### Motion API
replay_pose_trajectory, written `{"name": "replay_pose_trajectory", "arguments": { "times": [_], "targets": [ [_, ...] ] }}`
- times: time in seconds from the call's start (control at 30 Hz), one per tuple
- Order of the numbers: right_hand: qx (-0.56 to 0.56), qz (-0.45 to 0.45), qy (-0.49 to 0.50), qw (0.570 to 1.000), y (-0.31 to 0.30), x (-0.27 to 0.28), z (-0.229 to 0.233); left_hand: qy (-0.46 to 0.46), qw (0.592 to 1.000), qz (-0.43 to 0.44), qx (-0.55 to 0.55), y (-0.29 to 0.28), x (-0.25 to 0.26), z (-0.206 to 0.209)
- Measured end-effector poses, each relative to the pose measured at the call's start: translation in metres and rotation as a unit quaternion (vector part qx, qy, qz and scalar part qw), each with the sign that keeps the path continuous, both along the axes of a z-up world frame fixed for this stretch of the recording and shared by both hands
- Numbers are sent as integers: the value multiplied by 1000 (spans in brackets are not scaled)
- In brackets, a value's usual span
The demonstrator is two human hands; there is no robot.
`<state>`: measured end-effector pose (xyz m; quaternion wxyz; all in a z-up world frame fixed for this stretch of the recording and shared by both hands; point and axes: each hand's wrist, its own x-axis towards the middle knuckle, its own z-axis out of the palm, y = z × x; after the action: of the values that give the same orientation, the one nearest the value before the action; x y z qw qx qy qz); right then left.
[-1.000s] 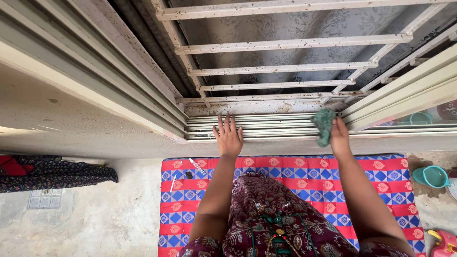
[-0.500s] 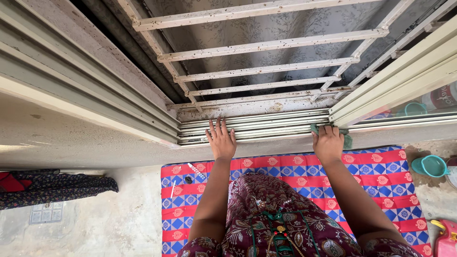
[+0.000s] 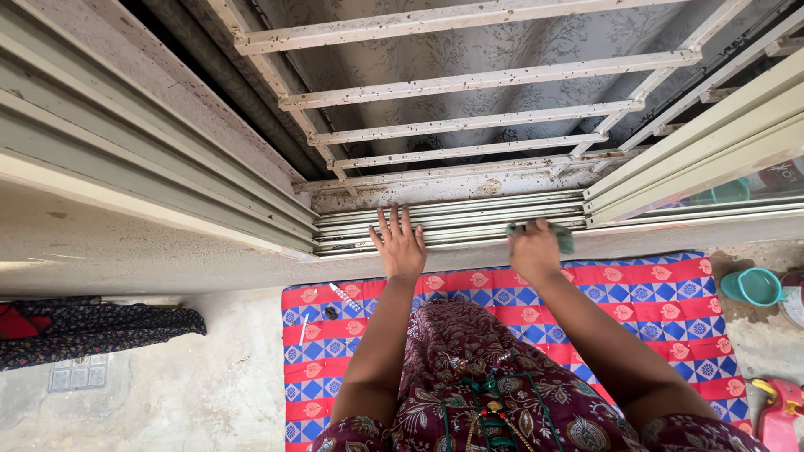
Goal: The person sits on a mat and wipes a metal window grill with a green cloth. They clean the horizontal and vertical bars of the grill, moving the cloth back and forth to remove dust and grime.
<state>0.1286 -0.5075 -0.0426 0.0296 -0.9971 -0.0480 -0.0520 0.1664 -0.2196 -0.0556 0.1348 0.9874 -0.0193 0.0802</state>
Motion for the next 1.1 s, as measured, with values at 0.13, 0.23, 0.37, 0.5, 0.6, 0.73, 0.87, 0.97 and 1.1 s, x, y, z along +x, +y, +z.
{"name": "replay_pose_trajectory", "arguments": {
  "times": [0.13, 0.23, 0.37, 0.5, 0.6, 0.73, 0.87, 0.97, 1.1],
  "targets": [
    [43, 19, -104, 993, 1, -3, 0, -18, 1000, -5, 10, -3, 2, 1],
    [238, -41, -36, 970, -19, -7, 7, -32, 999, -27, -5, -9, -6, -1],
    [227, -5, -137, 964, -22, -21, 12, 31, 968, -194, -157, -74, -27, 1],
    [144, -43, -149, 977, -41, -29, 18, -43, 921, -354, -156, -136, -36, 10],
    [67, -60, -133, 987, -55, -33, 24, -23, 918, -367, -148, -148, -30, 10],
    [-12, -61, -118, 991, -69, -34, 24, -56, 920, -344, -178, -149, -30, 5],
    [55, -60, -73, 994, -81, -26, 12, -60, 940, -284, -179, -130, -27, 3],
    [126, -30, -114, 985, -80, -20, 7, -61, 949, -255, -178, -105, -17, 5],
    [119, -3, -113, 986, -60, -6, -3, -73, 963, -224, -129, -76, 0, 7]
  ]
}}
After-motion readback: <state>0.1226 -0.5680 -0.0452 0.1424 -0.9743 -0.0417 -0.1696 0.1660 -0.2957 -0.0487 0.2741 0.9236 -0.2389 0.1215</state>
